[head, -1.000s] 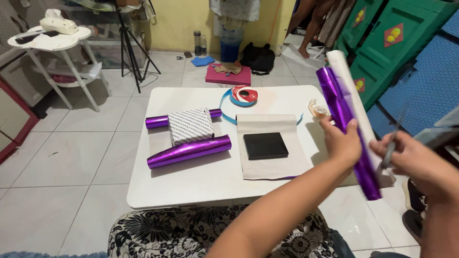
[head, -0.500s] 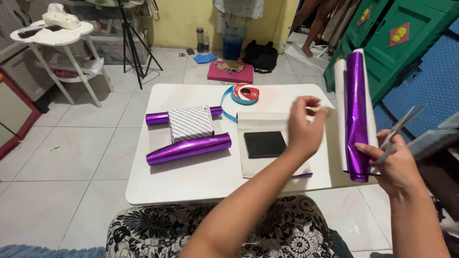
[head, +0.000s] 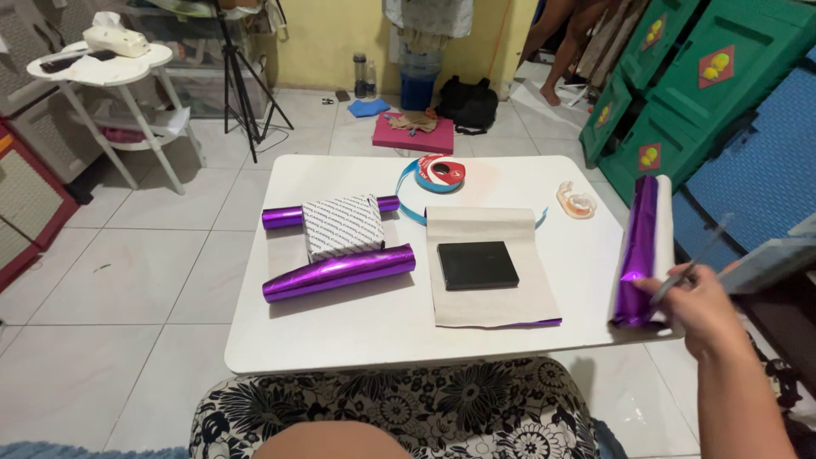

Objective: The person cuts a sheet of white wrapping paper from a roll using scissors, then wraps a small black box with purple metallic paper. They fold the paper around the box and secure it with clear tape, completing the wrapping process.

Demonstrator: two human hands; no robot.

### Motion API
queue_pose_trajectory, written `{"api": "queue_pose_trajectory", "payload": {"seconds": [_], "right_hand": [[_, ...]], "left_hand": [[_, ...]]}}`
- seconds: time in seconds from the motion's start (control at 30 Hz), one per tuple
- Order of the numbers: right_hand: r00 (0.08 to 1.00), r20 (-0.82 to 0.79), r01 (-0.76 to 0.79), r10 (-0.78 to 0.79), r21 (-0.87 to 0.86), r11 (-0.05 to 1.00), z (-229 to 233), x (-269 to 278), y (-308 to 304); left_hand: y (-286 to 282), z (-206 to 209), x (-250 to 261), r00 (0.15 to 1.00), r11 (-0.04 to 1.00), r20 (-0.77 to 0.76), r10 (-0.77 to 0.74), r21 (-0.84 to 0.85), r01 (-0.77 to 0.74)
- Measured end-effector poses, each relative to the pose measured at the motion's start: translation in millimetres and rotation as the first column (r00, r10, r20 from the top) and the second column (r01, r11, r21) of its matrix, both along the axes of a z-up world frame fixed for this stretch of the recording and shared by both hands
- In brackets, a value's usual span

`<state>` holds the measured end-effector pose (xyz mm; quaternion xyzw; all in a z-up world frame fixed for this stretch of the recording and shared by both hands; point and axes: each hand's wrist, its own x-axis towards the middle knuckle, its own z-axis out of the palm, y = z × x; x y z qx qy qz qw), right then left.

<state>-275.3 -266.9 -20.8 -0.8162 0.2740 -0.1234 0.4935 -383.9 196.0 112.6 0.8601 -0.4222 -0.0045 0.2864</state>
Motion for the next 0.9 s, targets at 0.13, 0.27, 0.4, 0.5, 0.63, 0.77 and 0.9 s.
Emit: {"api": "queue_pose_trajectory", "payload": {"seconds": [0.13,0.27,0.4,0.5,0.63,0.77,0.9], "right_hand": [[0.99,-0.094,-0.113,0.107,-0.06,0.992,9.9,-7.1,4.4],[0.928,-0.367,-0.136,0.066,-0.169,0.976,33.0,-5.1,4.4],[0.911,-0.409,-0.182,0.057,-0.274,0.944,25.8,-2.4,-10.1],[0.943,-0.298,-0.227,0.146,-0.257,0.939,15.9,2.5,-34.0],[0.97,-0.204,-0.181,0.133,-0.244,0.953,9.5,17.6,-48.1],[0.935,-0.345,-0.226,0.083,-0.401,0.888,12.5,17.9,-44.5],[0.908,-0.306,-0.333,0.285,-0.117,0.935,10.7,13.0,-30.8]], "left_hand": [[9.7,3.5,-4.4,1.0,0.998,0.007,0.03,0.063,-0.031],[1.6,13.5,-1.0,0.999,0.994,0.011,0.037,0.106,-0.038],[11.4,19.5,-8.1,0.999,0.989,-0.008,0.038,0.145,-0.036],[17.0,24.1,-9.5,0.999,0.984,-0.024,0.029,0.176,-0.024],[18.5,37.8,-8.4,0.999,0.976,-0.045,0.012,0.22,-0.002],[0.1,51.8,-9.9,0.995,0.967,-0.099,0.003,0.255,0.022],[-15.3,46.2,4.6,0.979,0.958,-0.14,0.146,0.266,-0.104]]}}
